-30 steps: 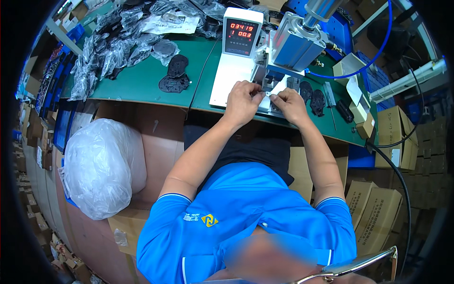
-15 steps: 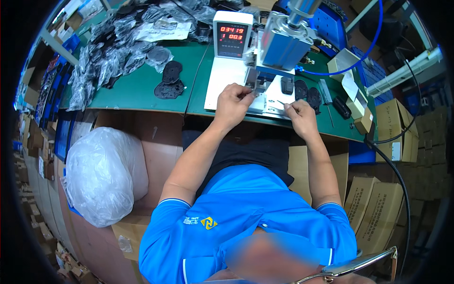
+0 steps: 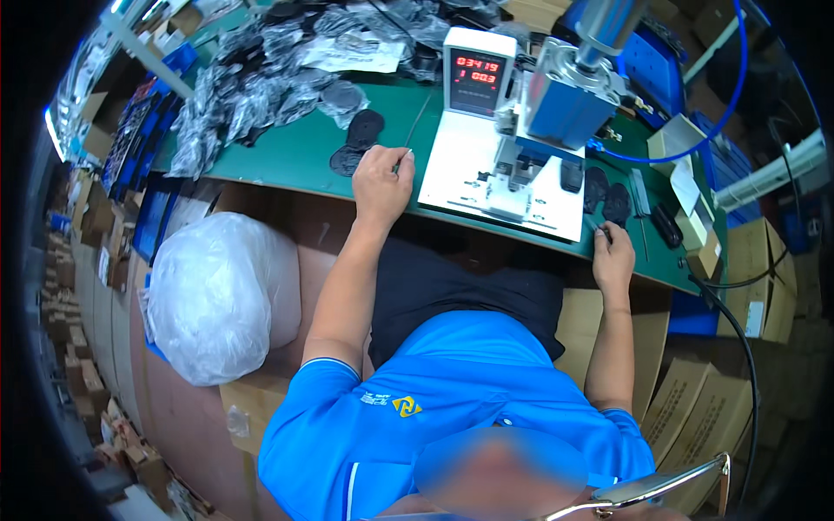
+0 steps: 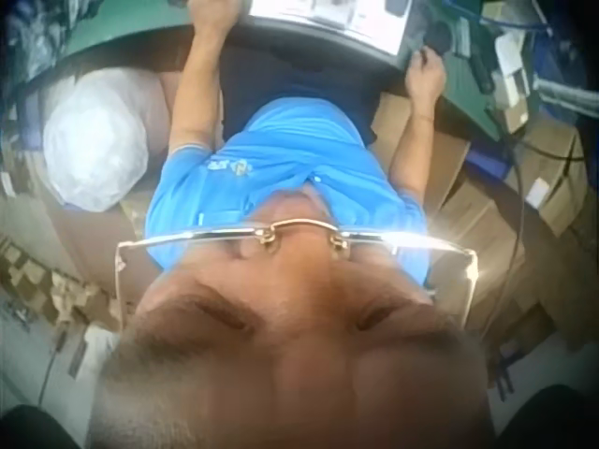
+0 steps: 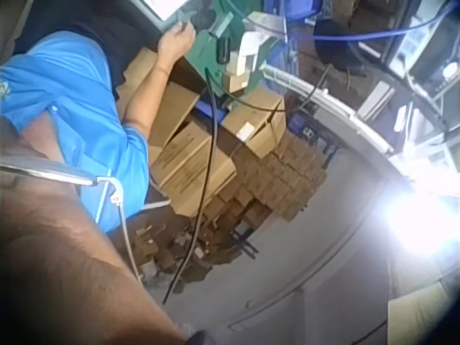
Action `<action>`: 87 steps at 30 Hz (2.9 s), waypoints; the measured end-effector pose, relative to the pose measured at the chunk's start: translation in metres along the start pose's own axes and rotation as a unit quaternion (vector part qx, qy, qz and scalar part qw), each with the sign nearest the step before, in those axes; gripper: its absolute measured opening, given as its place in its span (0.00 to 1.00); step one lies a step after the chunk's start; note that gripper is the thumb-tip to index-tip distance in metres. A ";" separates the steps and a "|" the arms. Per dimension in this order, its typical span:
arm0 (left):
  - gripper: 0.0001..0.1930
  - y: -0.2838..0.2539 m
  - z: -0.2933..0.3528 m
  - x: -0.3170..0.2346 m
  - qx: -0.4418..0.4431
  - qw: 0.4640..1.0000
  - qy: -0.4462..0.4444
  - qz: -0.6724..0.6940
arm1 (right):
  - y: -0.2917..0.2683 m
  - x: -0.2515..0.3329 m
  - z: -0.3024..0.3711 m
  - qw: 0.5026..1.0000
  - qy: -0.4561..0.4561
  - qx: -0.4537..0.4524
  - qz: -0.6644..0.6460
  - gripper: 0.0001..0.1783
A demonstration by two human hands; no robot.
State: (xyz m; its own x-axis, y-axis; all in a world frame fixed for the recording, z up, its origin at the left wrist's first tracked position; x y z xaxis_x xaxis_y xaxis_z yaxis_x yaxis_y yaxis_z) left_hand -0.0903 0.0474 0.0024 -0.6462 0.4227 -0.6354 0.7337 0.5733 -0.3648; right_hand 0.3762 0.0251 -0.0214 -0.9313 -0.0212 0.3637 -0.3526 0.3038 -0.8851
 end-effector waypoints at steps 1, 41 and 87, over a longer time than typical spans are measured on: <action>0.06 -0.007 -0.001 0.005 -0.006 1.000 -0.002 -0.010 | 0.004 0.001 -0.001 1.000 -0.009 -0.021 0.020 0.14; 0.24 -0.061 -0.010 -0.026 0.104 0.990 0.092 0.010 | 0.044 0.010 -0.005 0.966 -0.084 -0.205 0.132 0.15; 0.21 -0.041 0.115 -0.130 0.288 0.939 0.035 0.187 | 0.047 0.005 -0.244 0.930 -0.227 0.240 0.161 0.23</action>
State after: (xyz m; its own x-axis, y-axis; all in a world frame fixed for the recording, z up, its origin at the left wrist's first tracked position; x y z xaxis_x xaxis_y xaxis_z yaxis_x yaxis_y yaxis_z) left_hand -0.0124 -0.1116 0.0222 -0.3185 0.5754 -0.7533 0.8910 -0.0894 -0.4450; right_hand 0.3773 0.2720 0.0096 -0.8997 -0.4364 -0.0070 0.0532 -0.0937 -0.9942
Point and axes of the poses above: each hand's wrist, its own z-axis away from the middle knuckle, its own y-axis out of the palm, x = y × z, the point moved 2 cm from there along -z, towards the middle knuckle, and after that the axes turned 15 degrees about z, right-handed, at the moved point
